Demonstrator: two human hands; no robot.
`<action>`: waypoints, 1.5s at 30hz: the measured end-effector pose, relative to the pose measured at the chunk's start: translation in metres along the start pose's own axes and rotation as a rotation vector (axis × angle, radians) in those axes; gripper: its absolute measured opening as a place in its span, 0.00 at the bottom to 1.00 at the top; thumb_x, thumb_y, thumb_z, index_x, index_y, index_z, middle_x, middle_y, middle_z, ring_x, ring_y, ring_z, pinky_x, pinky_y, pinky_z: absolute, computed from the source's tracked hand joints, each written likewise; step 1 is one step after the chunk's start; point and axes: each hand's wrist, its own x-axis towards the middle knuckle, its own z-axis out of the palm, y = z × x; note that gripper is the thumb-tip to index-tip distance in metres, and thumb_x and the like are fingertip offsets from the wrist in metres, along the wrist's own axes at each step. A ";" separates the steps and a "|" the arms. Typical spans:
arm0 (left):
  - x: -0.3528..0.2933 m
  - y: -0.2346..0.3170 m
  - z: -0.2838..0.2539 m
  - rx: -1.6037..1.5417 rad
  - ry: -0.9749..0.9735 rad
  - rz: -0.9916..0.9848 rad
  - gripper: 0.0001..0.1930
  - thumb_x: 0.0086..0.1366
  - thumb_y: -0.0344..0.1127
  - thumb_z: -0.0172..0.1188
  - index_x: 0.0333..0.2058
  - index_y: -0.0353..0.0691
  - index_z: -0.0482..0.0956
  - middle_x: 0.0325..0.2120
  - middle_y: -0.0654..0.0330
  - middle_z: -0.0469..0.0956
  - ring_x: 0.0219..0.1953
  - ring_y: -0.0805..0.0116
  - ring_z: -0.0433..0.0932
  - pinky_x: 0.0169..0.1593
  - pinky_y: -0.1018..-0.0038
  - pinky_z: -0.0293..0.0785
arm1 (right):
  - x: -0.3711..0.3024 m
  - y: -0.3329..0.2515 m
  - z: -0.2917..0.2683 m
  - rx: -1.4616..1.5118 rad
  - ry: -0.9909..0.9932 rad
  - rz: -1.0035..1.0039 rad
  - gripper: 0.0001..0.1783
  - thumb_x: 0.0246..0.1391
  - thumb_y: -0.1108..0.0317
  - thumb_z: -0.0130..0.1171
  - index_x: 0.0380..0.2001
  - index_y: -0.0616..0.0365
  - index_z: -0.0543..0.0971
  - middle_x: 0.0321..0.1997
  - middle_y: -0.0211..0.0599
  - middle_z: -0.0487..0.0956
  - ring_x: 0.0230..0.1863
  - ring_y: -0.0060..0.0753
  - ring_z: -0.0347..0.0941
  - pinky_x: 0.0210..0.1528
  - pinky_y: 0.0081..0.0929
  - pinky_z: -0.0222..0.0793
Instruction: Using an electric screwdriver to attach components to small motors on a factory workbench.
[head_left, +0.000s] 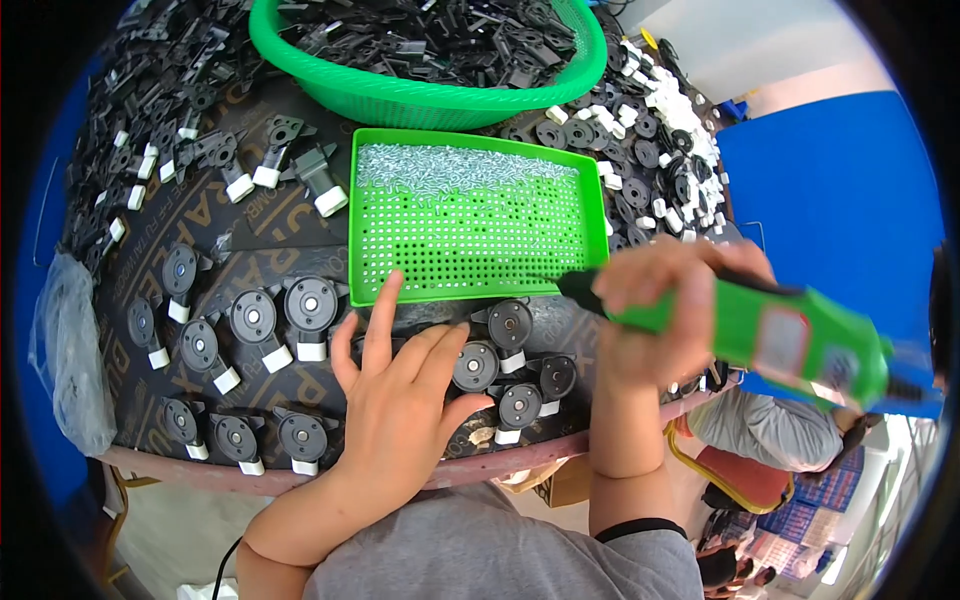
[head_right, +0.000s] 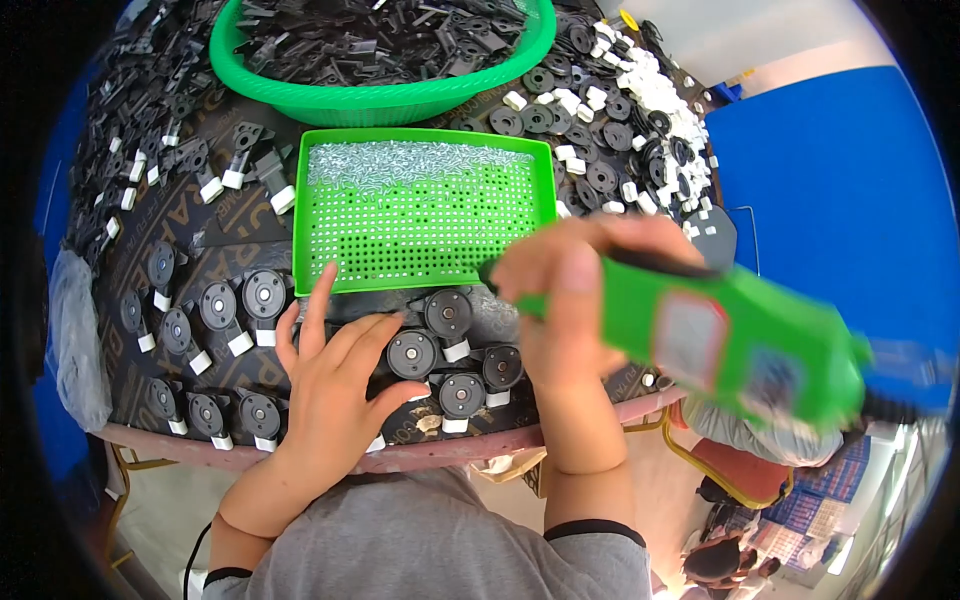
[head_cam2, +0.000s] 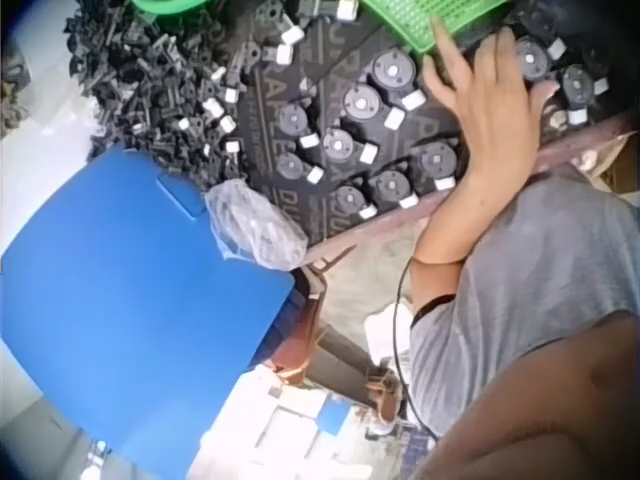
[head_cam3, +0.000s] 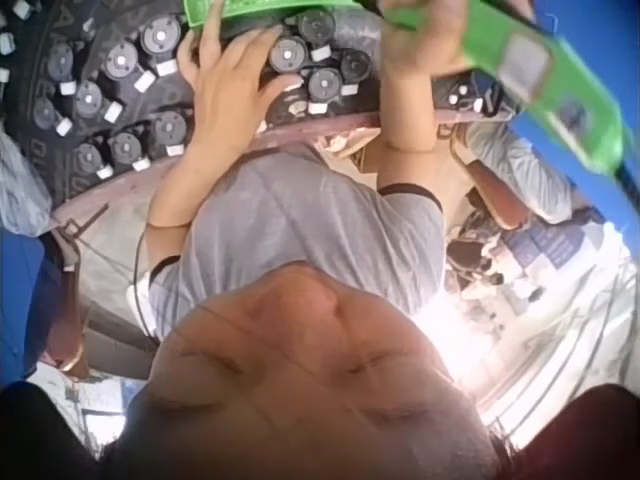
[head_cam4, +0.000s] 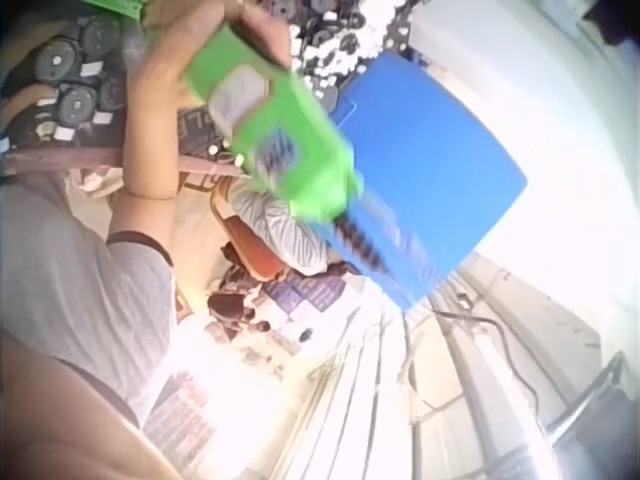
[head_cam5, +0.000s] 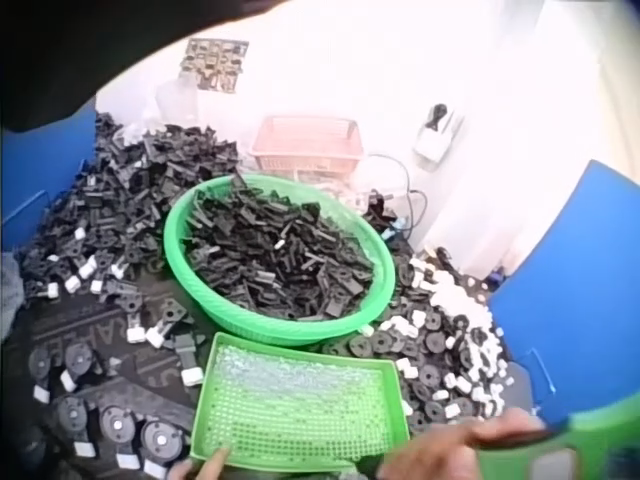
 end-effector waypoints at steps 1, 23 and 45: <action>0.000 -0.002 0.000 0.004 0.010 0.010 0.29 0.49 0.42 0.74 0.50 0.37 0.79 0.48 0.59 0.78 0.70 0.46 0.57 0.66 0.42 0.43 | -0.005 -0.019 0.005 0.060 0.023 0.052 0.21 0.63 0.62 0.61 0.50 0.49 0.61 0.21 0.34 0.72 0.19 0.31 0.70 0.23 0.30 0.71; 0.001 0.001 0.007 -0.010 0.057 0.026 0.23 0.47 0.37 0.74 0.44 0.42 0.81 0.42 0.63 0.79 0.70 0.52 0.59 0.66 0.42 0.46 | -0.041 -0.049 0.007 0.041 -0.585 0.162 0.19 0.62 0.68 0.61 0.41 0.50 0.59 0.21 0.37 0.72 0.17 0.35 0.70 0.22 0.38 0.73; -0.001 -0.002 0.011 0.005 0.056 0.039 0.25 0.47 0.36 0.73 0.46 0.42 0.81 0.41 0.63 0.79 0.69 0.55 0.60 0.67 0.45 0.47 | -0.051 -0.045 0.011 0.056 -0.394 0.175 0.22 0.60 0.63 0.65 0.42 0.48 0.59 0.16 0.33 0.69 0.15 0.32 0.69 0.20 0.34 0.71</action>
